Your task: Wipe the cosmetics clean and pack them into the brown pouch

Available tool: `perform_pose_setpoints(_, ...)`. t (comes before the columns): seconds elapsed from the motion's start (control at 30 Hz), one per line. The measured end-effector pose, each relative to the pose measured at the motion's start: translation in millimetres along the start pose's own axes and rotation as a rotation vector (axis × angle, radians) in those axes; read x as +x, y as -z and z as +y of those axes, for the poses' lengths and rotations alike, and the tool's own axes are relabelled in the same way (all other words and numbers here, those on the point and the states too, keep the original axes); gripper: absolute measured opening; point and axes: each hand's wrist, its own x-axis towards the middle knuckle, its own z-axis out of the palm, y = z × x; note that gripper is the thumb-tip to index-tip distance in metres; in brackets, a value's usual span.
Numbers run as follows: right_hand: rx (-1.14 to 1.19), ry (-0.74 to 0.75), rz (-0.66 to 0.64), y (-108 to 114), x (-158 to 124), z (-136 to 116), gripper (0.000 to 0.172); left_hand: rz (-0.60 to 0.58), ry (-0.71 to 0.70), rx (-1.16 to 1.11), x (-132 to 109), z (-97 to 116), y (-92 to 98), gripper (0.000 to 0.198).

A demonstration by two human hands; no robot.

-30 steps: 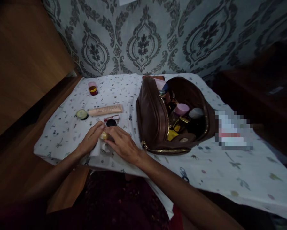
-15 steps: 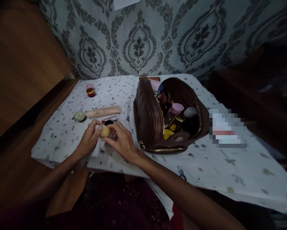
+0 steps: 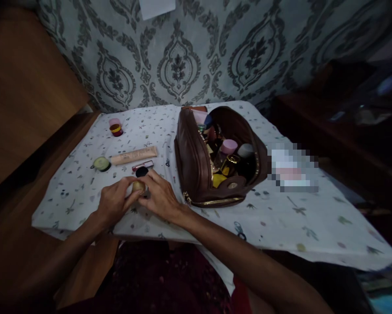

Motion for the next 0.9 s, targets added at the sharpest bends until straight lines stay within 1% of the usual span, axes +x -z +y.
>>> perform_pose_setpoints(0.07, 0.05, -0.061, 0.003, 0.9, 2.3, -3.3, 0.025, 0.042, -0.113, 0.061, -0.7, -3.9, 0.4, 0.013)
perform_pose_setpoints(0.13, 0.097, -0.095, -0.01, 2.6, 4.8, -8.4, 0.023, 0.058, -0.144, 0.071, 1.2, -11.8, 3.6, 0.014)
perform_pose_setpoints(0.23, 0.161, -0.104, -0.019, 8.7, 6.6, -19.1, 0.024, 0.063, -0.073, 0.113, 7.8, -29.8, 9.5, 0.019)
perform_pose_setpoints(0.27, 0.183, -0.099, -0.01, 13.1, 6.2, -24.1, 0.025, 0.043, -0.037, 0.154, 10.6, -36.2, 10.8, 0.022)
perform_pose_setpoints(0.33, 0.223, -0.077, 0.026, 27.7, 3.3, -37.2, 0.026, -0.028, 0.004, 0.256, 16.4, -47.2, 11.6, 0.027)
perform_pose_setpoints(0.4, 0.246, -0.028, 0.072, 51.8, -2.0, -53.8, 0.029, -0.083, -0.031, 0.315, 22.8, -52.6, 10.8, 0.03)
perform_pose_setpoints(0.43, 0.248, 0.001, 0.082, 67.1, -5.2, -62.6, 0.031, -0.086, -0.068, 0.314, 26.4, -52.0, 10.4, 0.03)
perform_pose_setpoints(0.5, 0.211, 0.042, 0.144, 101.7, -11.9, -78.7, 0.035, -0.051, -0.146, 0.251, 35.6, -42.7, 10.8, 0.031)
perform_pose_setpoints(0.53, 0.169, 0.011, 0.187, 119.4, -14.9, -84.8, 0.033, -0.03, -0.18, 0.2, 41.5, -34.0, 11.8, 0.031)
perform_pose_setpoints(0.63, 0.017, -0.079, 0.405, 165.9, -20.8, -91.2, 0.028, 0.026, -0.322, 0.023, 64.1, 4.2, 16.5, 0.04)
perform_pose_setpoints(0.7, -0.079, -0.127, 0.468, 187.7, -22.0, -86.5, 0.026, 0.069, -0.441, -0.017, 80.8, 32.4, 17.7, 0.05)
perform_pose_setpoints(0.73, -0.118, -0.139, 0.471, 195.9, -22.2, -82.6, 0.025, 0.079, -0.502, -0.024, 88.6, 44.9, 16.9, 0.054)
perform_pose_setpoints(0.8, -0.183, -0.144, 0.428, 208.0, -22.3, -74.0, 0.024, 0.078, -0.602, -0.012, 101.4, 64.1, 12.0, 0.056)
perform_pose_setpoints(0.83, -0.21, -0.136, 0.395, 212.4, -22.3, -70.2, 0.023, 0.068, -0.638, 0.001, 106.1, 70.2, 8.5, 0.054)
perform_pose_setpoints(0.9, -0.263, -0.118, 0.324, 219.1, -22.2, -63.7, 0.02, 0.027, -0.684, 0.025, 111.8, 75.8, 1.1, 0.051)
